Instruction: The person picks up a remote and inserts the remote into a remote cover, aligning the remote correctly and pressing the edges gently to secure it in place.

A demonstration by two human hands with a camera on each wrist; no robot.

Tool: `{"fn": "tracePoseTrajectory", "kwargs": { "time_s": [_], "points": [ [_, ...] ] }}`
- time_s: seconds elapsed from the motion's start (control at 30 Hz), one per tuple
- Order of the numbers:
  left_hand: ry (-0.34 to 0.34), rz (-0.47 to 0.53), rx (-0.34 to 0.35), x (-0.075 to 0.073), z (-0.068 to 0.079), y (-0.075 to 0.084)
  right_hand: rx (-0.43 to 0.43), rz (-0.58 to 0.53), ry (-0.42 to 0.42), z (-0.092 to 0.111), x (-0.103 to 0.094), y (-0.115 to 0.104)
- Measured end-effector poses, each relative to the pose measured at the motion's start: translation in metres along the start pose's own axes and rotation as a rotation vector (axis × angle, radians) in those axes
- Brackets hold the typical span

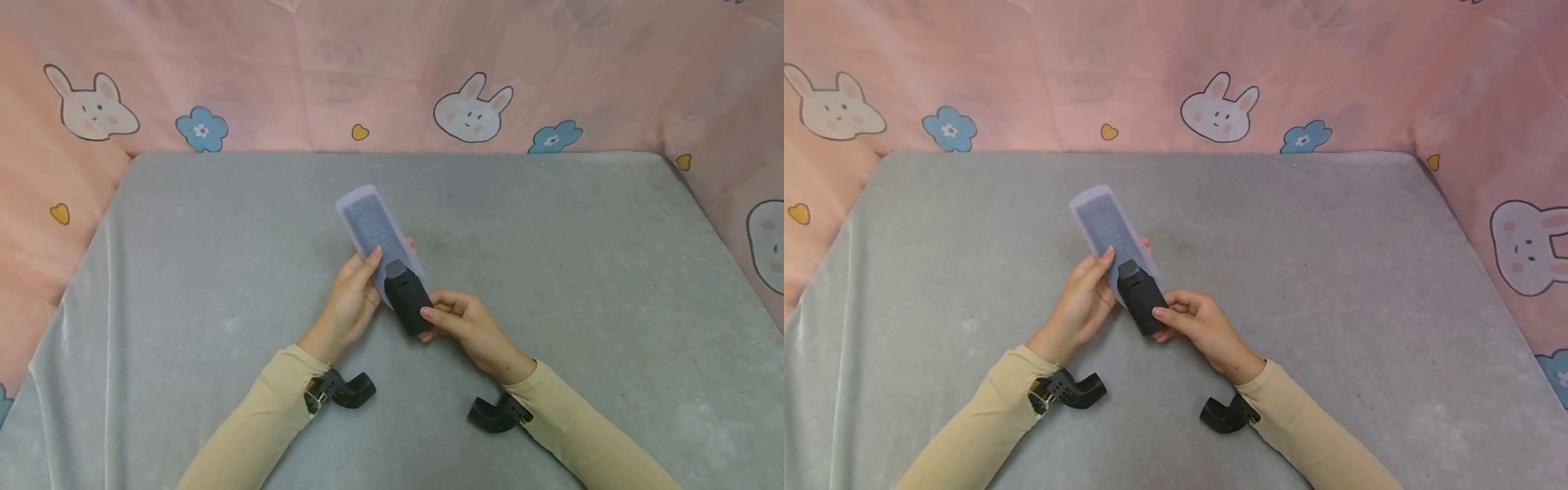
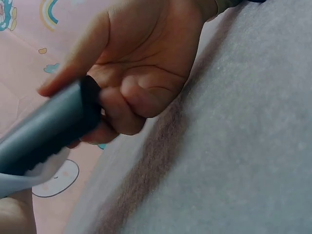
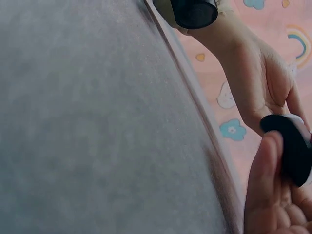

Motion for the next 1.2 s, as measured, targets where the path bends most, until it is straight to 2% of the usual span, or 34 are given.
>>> {"fn": "tracePoseTrajectory", "kwargs": {
  "time_s": [0.13, 0.37, 0.73, 1.2],
  "points": [
    [0.025, 0.011, 0.019, 0.0, -0.001, 0.002, 0.038, 0.017, 0.005, 0.0, 0.0, 0.0],
    [0.033, 0.01, 0.016, -0.001, -0.001, 0.002, 0.028, 0.012, -0.043, 0.001, 0.0, -0.001],
    [0.022, -0.006, -0.027, -0.002, -0.001, -0.004, 0.024, -0.006, -0.005, 0.0, 0.002, 0.001],
    [0.029, -0.041, -0.018, -0.001, 0.0, -0.008, 0.02, -0.004, 0.011, 0.0, 0.001, 0.004]
  ]
}}
Point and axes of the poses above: each hand's wrist, its own z-axis away from the middle knuckle, its own x-axis out of the palm, y = z × x, the point moved 2 cm from there along -z, towards the middle knuckle, and after that the axes turned 12 degrees about z, right-handed, at the moved point
